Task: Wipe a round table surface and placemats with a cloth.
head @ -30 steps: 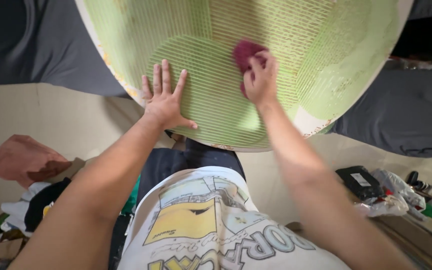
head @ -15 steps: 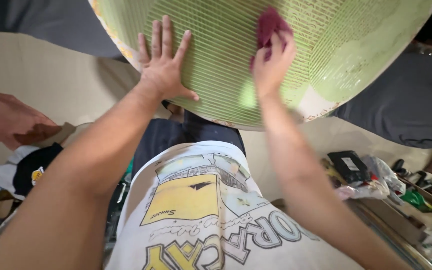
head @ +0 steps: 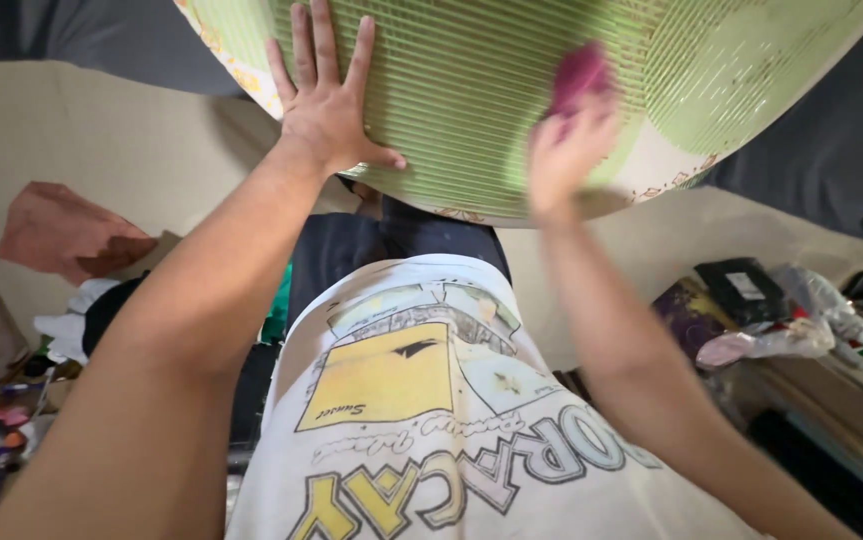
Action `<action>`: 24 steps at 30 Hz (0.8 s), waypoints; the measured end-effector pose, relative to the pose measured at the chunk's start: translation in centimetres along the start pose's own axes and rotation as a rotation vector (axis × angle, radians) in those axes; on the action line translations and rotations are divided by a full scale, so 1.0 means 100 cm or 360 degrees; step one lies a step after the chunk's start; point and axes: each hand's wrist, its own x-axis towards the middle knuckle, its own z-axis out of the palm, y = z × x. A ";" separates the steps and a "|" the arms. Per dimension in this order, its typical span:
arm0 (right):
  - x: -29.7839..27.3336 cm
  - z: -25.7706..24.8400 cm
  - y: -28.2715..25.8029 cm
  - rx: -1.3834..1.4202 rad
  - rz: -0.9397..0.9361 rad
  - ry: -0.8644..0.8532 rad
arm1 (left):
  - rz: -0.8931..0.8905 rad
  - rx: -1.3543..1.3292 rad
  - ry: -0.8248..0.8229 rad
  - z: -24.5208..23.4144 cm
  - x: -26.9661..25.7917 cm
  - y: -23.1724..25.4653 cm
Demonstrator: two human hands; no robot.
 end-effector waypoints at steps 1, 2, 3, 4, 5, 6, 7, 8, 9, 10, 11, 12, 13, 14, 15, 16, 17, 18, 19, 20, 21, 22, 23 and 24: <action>-0.005 -0.015 -0.023 -0.0004 0.0009 0.0001 | 0.0006 0.0005 -0.0007 0.000 0.000 0.001; -0.009 -0.027 -0.048 0.0247 -0.0354 -0.0291 | 0.0000 0.0019 0.0004 -0.002 0.001 0.000; -0.013 -0.040 -0.073 0.0499 -0.0724 -0.0574 | -0.0006 0.0034 0.0014 -0.004 0.001 -0.001; -0.012 -0.039 -0.061 0.0499 -0.0714 -0.0570 | 0.0000 0.0042 0.0009 -0.004 0.000 0.001; -0.011 -0.038 -0.049 0.0606 -0.0825 -0.0708 | -0.0006 0.0051 -0.0007 -0.004 -0.002 0.003; -0.005 -0.032 -0.037 0.0718 -0.0951 -0.0830 | -0.0014 0.0067 -0.0003 -0.007 0.001 0.004; 0.007 -0.017 -0.007 0.0721 -0.0955 -0.0811 | -0.0011 0.0080 0.0011 -0.007 0.000 0.005; 0.022 0.003 0.023 0.0683 -0.0760 -0.0784 | -0.0026 0.0118 -0.0003 -0.009 0.002 0.005; 0.038 0.023 0.053 0.0647 -0.0564 -0.0754 | -0.0042 0.0155 -0.0017 -0.011 0.003 0.004; 0.048 0.022 0.048 0.0653 -0.0556 -0.0748 | -0.0041 0.0167 -0.0020 -0.012 0.002 0.005; 0.058 0.021 0.043 0.0386 -0.0353 -0.0655 | -0.0038 0.0140 -0.0034 -0.012 0.000 0.006; 0.066 0.014 0.042 0.0106 -0.0141 -0.0566 | -0.0023 0.0108 -0.0058 -0.010 -0.002 0.009; 0.044 0.015 0.025 0.0099 -0.0124 -0.0565 | -0.0011 0.0114 -0.0070 -0.006 -0.005 0.010; 0.032 0.022 0.008 0.0064 -0.0129 -0.0298 | -0.0018 0.0137 -0.0054 -0.007 0.001 0.010; 0.021 0.030 -0.009 0.0028 -0.0135 -0.0030 | -0.0026 0.0160 -0.0038 -0.009 0.007 0.009; 0.012 0.019 -0.015 0.0024 -0.0139 0.0002 | -0.0008 0.0169 -0.0012 -0.010 0.007 0.009; 0.001 0.008 -0.020 0.0548 -0.0342 -0.0395 | -0.0034 0.0180 -0.0026 -0.011 0.008 0.008; -0.013 -0.005 -0.025 0.1070 -0.0554 -0.0803 | -0.0063 0.0185 -0.0048 -0.010 0.005 0.009; 0.010 -0.013 -0.021 0.1060 -0.0562 -0.0785 | -0.0049 0.0189 -0.0032 -0.011 0.004 0.008; 0.032 -0.025 -0.016 0.1054 -0.0907 -0.0930 | -0.0038 0.0163 -0.0040 -0.009 0.002 0.008; 0.054 -0.037 -0.010 0.1036 -0.1253 -0.1075 | -0.0027 0.0138 -0.0050 -0.008 0.001 0.009; 0.064 -0.030 0.004 0.1015 -0.1269 -0.1056 | -0.0011 0.0138 -0.0023 -0.007 0.004 0.007; 0.074 -0.023 0.018 0.0875 -0.1063 -0.1016 | -0.0014 0.0160 -0.0011 -0.006 0.008 0.004; 0.082 -0.020 0.032 0.0744 -0.0854 -0.0991 | -0.0029 0.0171 -0.0015 -0.002 0.007 0.002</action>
